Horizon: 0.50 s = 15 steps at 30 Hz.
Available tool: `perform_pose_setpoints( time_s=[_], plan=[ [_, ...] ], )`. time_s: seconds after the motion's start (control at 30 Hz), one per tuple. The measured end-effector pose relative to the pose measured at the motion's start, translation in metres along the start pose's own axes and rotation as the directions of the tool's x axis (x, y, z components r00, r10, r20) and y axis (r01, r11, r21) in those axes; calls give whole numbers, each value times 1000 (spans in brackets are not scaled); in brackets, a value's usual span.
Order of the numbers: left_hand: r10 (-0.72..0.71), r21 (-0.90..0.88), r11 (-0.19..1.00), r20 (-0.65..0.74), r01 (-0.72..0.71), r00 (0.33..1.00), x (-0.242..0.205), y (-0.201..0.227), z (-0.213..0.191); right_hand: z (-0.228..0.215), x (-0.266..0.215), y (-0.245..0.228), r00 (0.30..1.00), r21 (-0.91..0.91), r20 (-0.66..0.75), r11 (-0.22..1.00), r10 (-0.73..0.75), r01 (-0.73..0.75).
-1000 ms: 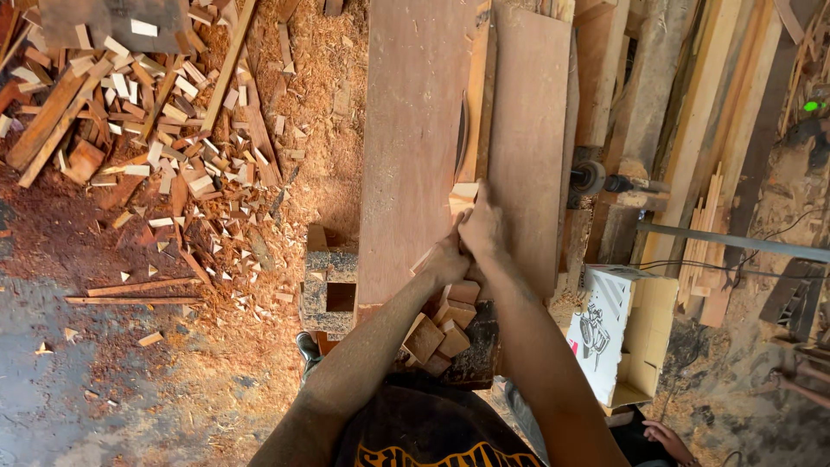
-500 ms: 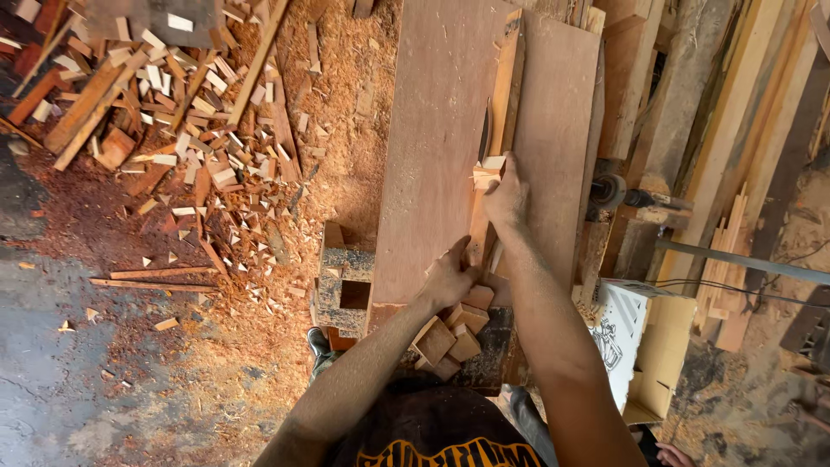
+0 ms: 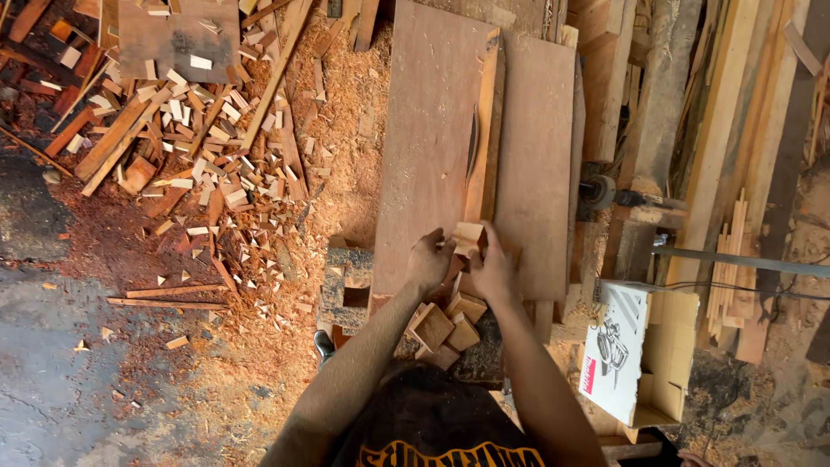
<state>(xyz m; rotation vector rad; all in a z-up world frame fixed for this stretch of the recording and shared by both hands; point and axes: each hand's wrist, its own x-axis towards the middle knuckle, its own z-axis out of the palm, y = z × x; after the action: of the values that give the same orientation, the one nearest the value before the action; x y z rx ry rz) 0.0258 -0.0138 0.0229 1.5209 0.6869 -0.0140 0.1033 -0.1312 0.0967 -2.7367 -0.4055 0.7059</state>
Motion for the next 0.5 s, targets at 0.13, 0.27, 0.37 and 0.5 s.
perform_pose_setpoints(
  time_s=[0.13,0.27,0.37,0.5],
  plan=[
    [10,-8,1000,32,-10,999,-6,6,15,-8,-59,-1,978,149,-177,979,-109,136],
    [-92,58,994,-47,95,995,-15,35,13,-12,-65,1,993,62,-121,998,5,3],
    [10,144,990,9,-11,1000,-31,55,5,-3,-62,3,955,112,-269,980,-127,162],
    [262,18,956,401,-294,878,-55,71,-37,-3,-47,11,843,180,-534,966,-63,186]
  ],
)
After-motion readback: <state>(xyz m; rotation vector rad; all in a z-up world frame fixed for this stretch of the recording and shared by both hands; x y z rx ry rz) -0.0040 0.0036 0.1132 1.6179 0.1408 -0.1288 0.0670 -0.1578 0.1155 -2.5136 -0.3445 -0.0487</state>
